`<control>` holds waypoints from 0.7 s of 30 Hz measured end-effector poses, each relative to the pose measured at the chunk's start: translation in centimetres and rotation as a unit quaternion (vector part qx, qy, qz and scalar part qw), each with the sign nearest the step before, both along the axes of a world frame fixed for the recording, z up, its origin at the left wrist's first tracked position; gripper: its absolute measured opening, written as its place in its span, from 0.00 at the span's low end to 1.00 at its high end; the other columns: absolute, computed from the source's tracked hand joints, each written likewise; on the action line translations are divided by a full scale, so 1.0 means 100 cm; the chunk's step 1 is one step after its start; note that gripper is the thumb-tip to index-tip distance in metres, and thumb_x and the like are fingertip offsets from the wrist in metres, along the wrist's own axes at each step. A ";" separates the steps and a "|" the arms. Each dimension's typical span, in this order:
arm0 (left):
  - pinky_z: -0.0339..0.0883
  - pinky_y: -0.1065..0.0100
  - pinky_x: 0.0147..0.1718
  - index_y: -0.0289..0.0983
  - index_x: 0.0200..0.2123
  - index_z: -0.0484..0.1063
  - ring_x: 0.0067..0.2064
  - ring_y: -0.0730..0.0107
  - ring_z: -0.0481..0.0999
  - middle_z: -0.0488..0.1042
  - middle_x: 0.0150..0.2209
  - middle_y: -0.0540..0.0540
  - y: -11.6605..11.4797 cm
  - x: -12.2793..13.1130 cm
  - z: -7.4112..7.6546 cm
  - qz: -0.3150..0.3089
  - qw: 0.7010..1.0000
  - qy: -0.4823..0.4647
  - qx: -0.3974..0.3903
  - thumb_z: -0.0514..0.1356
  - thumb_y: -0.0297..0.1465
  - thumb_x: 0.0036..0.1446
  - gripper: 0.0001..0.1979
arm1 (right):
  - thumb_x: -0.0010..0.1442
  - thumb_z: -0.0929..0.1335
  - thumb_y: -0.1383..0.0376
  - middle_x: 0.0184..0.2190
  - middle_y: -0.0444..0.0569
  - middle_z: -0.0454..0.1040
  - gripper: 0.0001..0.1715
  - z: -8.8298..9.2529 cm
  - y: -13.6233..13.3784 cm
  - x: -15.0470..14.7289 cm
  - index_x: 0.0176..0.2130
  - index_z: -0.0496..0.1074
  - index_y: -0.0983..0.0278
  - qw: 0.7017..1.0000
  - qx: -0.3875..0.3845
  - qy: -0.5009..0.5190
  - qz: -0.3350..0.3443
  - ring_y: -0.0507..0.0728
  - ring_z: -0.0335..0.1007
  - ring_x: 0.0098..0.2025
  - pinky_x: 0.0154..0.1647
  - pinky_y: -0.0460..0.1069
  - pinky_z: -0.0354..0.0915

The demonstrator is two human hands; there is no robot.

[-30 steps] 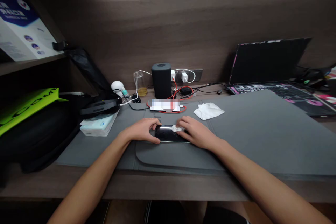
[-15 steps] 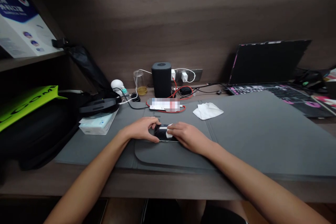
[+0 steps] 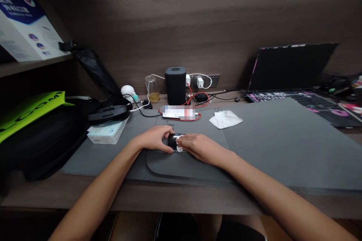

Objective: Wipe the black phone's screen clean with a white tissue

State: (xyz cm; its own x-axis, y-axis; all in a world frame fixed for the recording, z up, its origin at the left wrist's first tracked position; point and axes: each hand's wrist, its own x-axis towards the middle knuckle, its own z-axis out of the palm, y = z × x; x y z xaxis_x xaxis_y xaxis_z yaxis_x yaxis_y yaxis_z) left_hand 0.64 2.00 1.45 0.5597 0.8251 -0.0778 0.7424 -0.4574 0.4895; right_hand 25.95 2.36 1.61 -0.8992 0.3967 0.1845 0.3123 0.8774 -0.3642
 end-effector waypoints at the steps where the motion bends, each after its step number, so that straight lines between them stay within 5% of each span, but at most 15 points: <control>1: 0.61 0.68 0.36 0.39 0.48 0.70 0.38 0.63 0.71 0.70 0.37 0.50 0.000 0.000 0.000 0.000 1.000 0.000 0.000 0.69 0.45 0.45 0.29 | 0.71 0.61 0.66 0.46 0.55 0.79 0.16 0.001 0.001 0.000 0.50 0.75 0.62 1.000 -0.003 -0.003 0.005 0.59 0.76 0.47 0.49 0.54 0.69; 9: 0.58 0.69 0.32 0.40 0.49 0.68 0.34 0.66 0.70 0.69 0.33 0.53 0.000 -0.001 -0.001 0.014 1.000 0.009 -0.016 0.69 0.47 0.46 0.30 | 0.70 0.61 0.66 0.41 0.54 0.79 0.15 0.018 0.012 0.029 0.46 0.76 0.64 0.999 -0.017 -0.050 -0.010 0.59 0.75 0.42 0.44 0.53 0.68; 18: 0.55 0.70 0.30 0.40 0.47 0.68 0.31 0.69 0.70 0.69 0.30 0.55 0.000 0.001 -0.001 0.016 1.000 0.011 -0.024 0.69 0.45 0.45 0.28 | 0.70 0.62 0.68 0.37 0.54 0.77 0.13 0.007 0.005 -0.030 0.43 0.76 0.65 0.998 0.023 -0.054 0.017 0.58 0.73 0.39 0.39 0.49 0.63; 21: 0.56 0.70 0.30 0.40 0.48 0.68 0.32 0.69 0.70 0.69 0.31 0.55 0.000 0.001 -0.001 0.018 0.999 0.010 -0.028 0.69 0.45 0.46 0.29 | 0.71 0.61 0.67 0.37 0.54 0.77 0.14 0.009 0.005 -0.025 0.44 0.76 0.65 0.998 0.013 -0.059 0.014 0.58 0.73 0.39 0.39 0.49 0.63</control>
